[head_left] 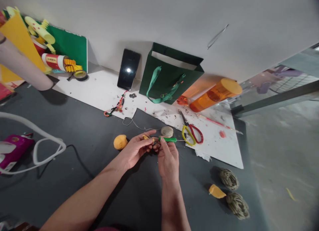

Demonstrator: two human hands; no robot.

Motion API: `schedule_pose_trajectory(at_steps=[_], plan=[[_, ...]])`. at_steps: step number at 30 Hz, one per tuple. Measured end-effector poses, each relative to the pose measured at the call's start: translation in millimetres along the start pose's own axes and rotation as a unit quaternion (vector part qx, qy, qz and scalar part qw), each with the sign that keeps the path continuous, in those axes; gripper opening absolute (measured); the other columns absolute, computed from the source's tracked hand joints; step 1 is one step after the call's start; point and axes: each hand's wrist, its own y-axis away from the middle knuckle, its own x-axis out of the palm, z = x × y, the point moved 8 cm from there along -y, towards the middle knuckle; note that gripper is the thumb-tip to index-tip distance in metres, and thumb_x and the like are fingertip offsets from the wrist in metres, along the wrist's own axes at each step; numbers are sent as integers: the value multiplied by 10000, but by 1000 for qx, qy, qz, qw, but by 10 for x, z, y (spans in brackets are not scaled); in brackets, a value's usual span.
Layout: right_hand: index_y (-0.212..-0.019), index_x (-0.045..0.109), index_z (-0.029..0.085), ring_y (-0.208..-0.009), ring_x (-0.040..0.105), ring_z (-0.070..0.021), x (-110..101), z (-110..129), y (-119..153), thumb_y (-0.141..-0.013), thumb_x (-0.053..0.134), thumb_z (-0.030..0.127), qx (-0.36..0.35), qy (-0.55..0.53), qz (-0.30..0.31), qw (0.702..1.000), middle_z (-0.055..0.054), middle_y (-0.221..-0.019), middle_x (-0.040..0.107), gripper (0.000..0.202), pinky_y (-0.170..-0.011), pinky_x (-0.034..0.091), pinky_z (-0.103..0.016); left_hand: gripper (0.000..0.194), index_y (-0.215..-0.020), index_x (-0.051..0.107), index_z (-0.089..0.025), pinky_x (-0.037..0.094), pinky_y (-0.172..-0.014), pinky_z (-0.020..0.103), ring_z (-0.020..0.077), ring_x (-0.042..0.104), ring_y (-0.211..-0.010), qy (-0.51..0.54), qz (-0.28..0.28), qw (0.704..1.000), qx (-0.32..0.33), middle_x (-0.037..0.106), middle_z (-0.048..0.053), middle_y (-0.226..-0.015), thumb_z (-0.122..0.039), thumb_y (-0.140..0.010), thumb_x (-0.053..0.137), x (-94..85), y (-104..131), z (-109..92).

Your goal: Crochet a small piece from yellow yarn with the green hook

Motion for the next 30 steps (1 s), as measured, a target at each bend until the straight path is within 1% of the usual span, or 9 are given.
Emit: schedule_pose_trajectory(at_steps=[6, 11, 15, 19, 24, 28, 30], plan=[[-839, 657, 227, -548, 618, -154, 13, 0, 1, -689, 879, 422, 3, -9, 6, 1000, 25, -697, 739, 332, -670, 552, -358, 487, -1074, 810, -178, 404, -685, 234, 87, 568, -677, 10, -2, 1000, -3, 769, 33, -867, -218, -612, 961, 6, 6, 1], [-842, 659, 225, -550, 620, -153, 8, -3, 4, -687, 885, 415, 4, -16, 0, 1000, 25, -717, 744, 334, -652, 540, -349, 480, -1076, 809, -179, 408, -697, 243, 93, 572, -688, 5, -4, 1000, 0, 771, 42, -890, -222, -620, 953, 17, 13, -9], [-844, 657, 221, -554, 609, -135, -9, -1, -4, -683, 891, 413, 1, -24, -5, 1000, 29, -719, 739, 343, -603, 515, -313, 496, -1080, 806, -184, 406, -706, 249, 96, 569, -690, -5, 0, 1000, 12, 764, 32, -866, -229, -609, 952, 35, 24, -32], [-848, 648, 217, -539, 603, -123, -15, 28, -11, -680, 897, 436, -20, -19, -7, 1000, 30, -720, 738, 371, -562, 494, -290, 545, -1125, 793, -185, 400, -698, 251, 93, 563, -677, -14, 2, 999, 32, 758, 19, -837, -252, -606, 946, 41, 37, -76], [-867, 659, 220, -531, 606, -127, 5, 53, -9, -699, 893, 452, -46, -14, 12, 999, 23, -743, 748, 370, -595, 519, -304, 623, -1189, 765, -180, 428, -771, 272, 119, 625, -760, -41, 9, 998, 48, 797, 55, -939, -269, -606, 966, 54, 52, -103], [-878, 671, 223, -554, 619, -137, -12, 58, -2, -729, 877, 456, -61, -9, 12, 998, 15, -745, 748, 345, -632, 533, -316, 623, -1214, 755, -178, 458, -843, 305, 141, 652, -803, -58, 25, 995, 76, 799, 58, -924, -271, -633, 959, 78, 59, -134], [-897, 677, 225, -569, 636, -147, -10, 54, 3, -744, 868, 462, -62, -8, 16, 998, 7, -758, 758, 340, -644, 540, -323, 661, -1252, 740, -184, 469, -856, 319, 148, 663, -815, -58, 30, 994, 84, 791, 50, -916, -262, -633, 958, 80, 58, -138]])
